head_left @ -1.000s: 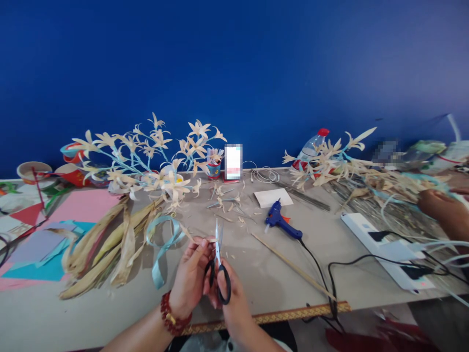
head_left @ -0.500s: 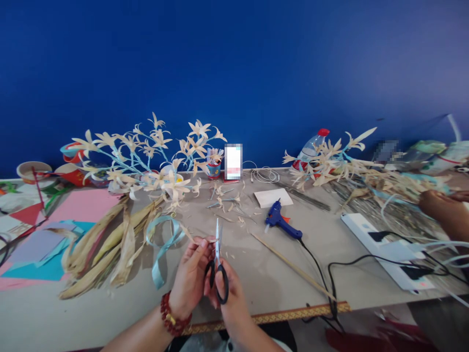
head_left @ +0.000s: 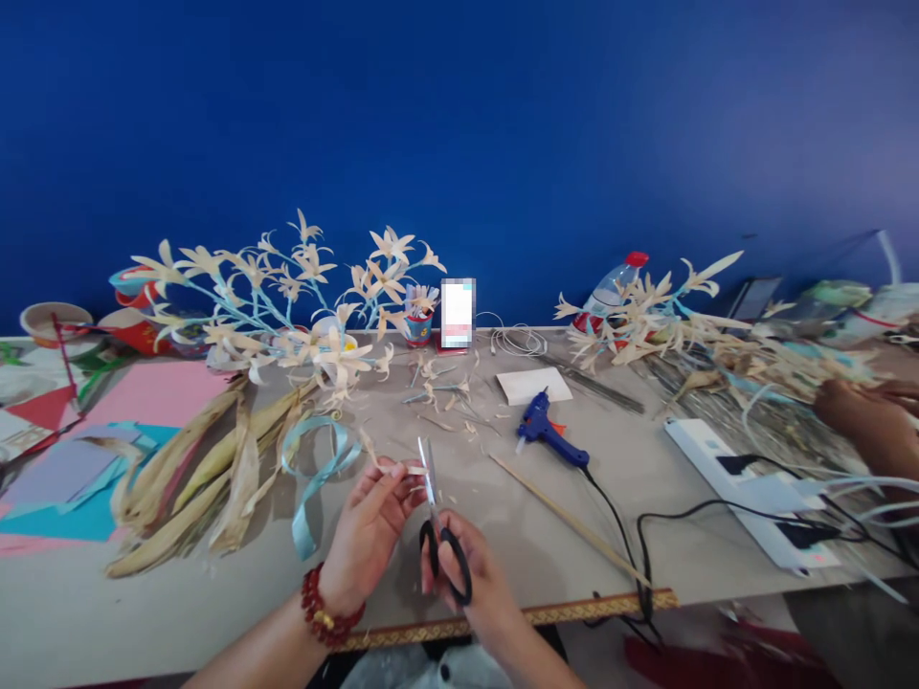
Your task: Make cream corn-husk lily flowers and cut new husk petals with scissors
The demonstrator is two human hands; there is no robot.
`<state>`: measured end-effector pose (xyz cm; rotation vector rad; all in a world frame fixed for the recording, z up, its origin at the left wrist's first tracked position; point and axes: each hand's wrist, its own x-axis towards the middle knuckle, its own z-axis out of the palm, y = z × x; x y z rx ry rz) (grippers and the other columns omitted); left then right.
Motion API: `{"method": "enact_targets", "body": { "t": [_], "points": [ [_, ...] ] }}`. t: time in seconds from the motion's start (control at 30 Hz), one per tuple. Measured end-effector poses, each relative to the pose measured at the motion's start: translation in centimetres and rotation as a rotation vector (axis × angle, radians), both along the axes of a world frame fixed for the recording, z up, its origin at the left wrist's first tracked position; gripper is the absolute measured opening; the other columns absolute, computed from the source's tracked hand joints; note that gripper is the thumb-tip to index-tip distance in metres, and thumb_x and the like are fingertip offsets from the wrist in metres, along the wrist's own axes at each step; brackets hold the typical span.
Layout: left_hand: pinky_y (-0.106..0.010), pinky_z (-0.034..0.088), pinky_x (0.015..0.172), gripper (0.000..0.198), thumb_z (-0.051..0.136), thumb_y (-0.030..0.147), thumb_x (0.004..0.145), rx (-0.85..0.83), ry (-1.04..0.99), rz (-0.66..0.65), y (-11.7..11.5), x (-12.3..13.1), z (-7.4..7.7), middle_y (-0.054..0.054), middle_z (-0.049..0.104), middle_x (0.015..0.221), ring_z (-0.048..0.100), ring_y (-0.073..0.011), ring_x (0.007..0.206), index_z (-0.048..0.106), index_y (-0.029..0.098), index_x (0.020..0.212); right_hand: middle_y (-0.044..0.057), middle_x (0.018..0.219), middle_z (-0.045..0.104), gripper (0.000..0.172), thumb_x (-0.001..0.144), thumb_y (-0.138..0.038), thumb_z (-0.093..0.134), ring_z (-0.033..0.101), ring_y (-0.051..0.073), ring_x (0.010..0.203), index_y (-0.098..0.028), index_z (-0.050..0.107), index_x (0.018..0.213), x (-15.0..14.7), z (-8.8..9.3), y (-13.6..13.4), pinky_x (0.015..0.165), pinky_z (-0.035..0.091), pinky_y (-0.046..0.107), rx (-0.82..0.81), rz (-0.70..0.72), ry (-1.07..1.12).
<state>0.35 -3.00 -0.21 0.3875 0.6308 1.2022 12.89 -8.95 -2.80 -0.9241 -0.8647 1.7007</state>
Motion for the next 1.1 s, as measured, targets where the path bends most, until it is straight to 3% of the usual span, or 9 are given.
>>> {"method": "enact_targets", "body": {
  "t": [0.27,0.6,0.9,1.1],
  "points": [
    [-0.027,0.053,0.074,0.004,0.066,0.016,0.082,-0.009,-0.001,-0.012,0.0,0.0,-0.1,-0.004,0.072,0.087,0.067,-0.0142,0.08,0.062,0.017,0.08,-0.003,0.058,0.052,0.053,0.067,-0.067,0.07,0.044,0.008,0.049,-0.019,0.047,0.075,0.6,0.1,0.1,0.044,0.029,0.019,0.003,-0.017,-0.036],
    [-0.03,0.053,0.076,0.006,0.068,0.018,0.081,0.041,0.083,-0.024,0.1,-0.2,0.6,-0.005,0.072,0.086,0.067,-0.0148,0.078,0.062,0.017,0.079,-0.007,0.052,0.046,0.051,0.066,-0.062,0.073,0.041,0.007,0.042,-0.02,0.044,0.065,1.2,1.2,0.2,0.045,0.032,0.021,-0.042,-0.08,-0.153],
    [-0.025,0.05,0.068,0.009,0.07,0.02,0.078,0.131,0.318,-0.199,0.2,-0.7,1.1,-0.001,0.064,0.074,0.062,-0.0129,0.067,0.064,0.015,0.073,-0.005,0.062,0.053,0.052,0.066,-0.064,0.07,0.049,0.01,0.051,-0.02,0.046,0.075,6.0,2.0,0.3,0.053,0.033,0.022,-0.01,0.289,-0.213],
    [-0.027,0.05,0.067,0.01,0.072,0.022,0.076,0.188,0.388,-0.262,0.4,-1.1,1.5,-0.004,0.067,0.075,0.064,-0.0154,0.066,0.066,0.014,0.076,-0.004,0.059,0.054,0.054,0.063,-0.068,0.068,0.048,0.01,0.048,-0.02,0.047,0.073,7.5,2.7,0.3,0.05,0.03,0.021,-0.04,0.385,-0.269]
  ]
}}
